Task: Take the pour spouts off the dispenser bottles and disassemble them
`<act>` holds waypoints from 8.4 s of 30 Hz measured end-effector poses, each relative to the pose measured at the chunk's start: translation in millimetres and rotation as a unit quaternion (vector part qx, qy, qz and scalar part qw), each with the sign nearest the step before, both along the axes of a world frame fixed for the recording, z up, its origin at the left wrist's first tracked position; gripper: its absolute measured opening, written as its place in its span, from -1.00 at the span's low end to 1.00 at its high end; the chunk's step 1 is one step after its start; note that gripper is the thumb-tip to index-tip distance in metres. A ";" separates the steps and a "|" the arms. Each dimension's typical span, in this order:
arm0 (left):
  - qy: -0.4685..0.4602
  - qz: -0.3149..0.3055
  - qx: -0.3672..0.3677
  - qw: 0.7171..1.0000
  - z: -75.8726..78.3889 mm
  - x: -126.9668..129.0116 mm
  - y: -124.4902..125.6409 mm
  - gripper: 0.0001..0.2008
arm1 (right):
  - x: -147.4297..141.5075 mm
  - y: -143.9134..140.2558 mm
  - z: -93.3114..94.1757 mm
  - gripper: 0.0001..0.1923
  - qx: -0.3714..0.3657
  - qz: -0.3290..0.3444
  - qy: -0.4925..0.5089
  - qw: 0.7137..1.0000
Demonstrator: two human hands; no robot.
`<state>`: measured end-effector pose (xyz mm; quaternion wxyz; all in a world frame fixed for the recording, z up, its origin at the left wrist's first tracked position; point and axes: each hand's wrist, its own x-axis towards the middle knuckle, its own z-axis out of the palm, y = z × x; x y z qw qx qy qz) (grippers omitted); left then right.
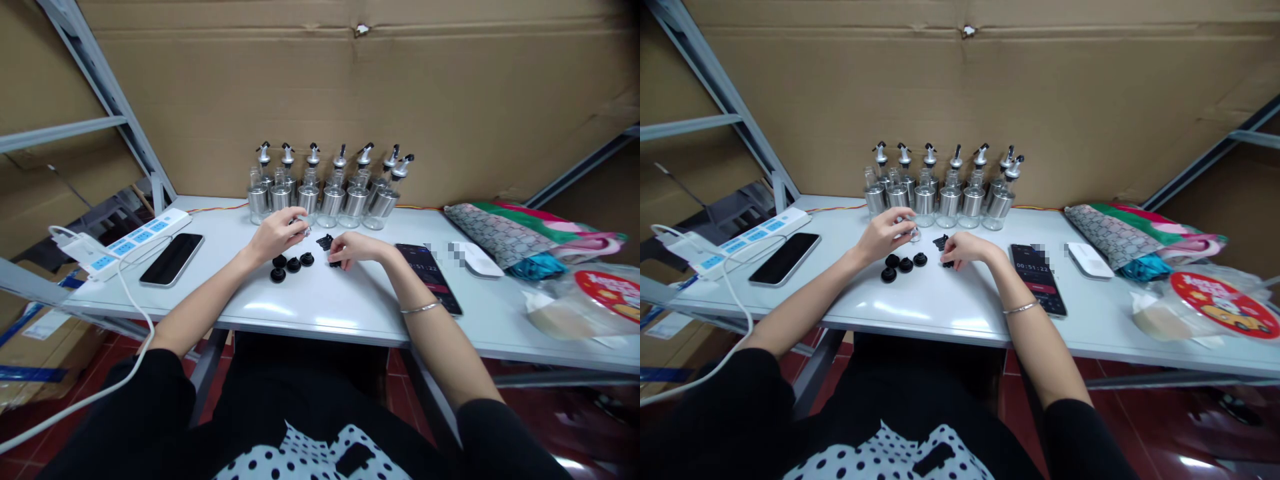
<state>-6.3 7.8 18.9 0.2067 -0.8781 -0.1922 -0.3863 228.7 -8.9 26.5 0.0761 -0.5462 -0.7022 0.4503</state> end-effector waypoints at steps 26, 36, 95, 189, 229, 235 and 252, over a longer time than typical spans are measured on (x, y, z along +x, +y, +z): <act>0.015 0.020 -0.016 1.000 -1.4 0.1 0.4 -0.84 | 5.0 0.0 0.8 -0.76 -0.003 0.002 0.030 1.000; 0.010 0.007 -0.020 1.000 -1.0 0.0 0.3 -0.84 | 2.4 -0.1 0.1 -0.76 -0.002 0.002 0.021 1.000; -0.035 -0.033 -0.045 0.998 -4.9 8.2 -6.3 -0.59 | -36.9 -18.6 4.5 -0.86 0.431 -0.048 0.189 0.881; -0.057 -0.110 -0.066 0.990 -11.4 2.0 -6.9 -0.68 | -42.2 -20.2 -8.2 -0.79 0.337 -0.039 0.307 0.889; -0.123 -0.160 -0.612 0.765 11.0 -14.2 4.3 -0.61 | -44.7 -14.4 -11.9 -0.67 0.675 0.183 -0.059 0.712; -0.117 -0.106 -0.322 0.934 -1.2 -8.7 5.3 -0.66 | -36.3 -11.2 -15.1 -0.81 0.554 0.020 0.187 0.811; -0.068 -0.128 -0.184 0.972 -6.5 0.6 -0.7 -0.71 | -39.1 -11.7 -11.3 -0.61 0.299 -0.075 0.311 0.899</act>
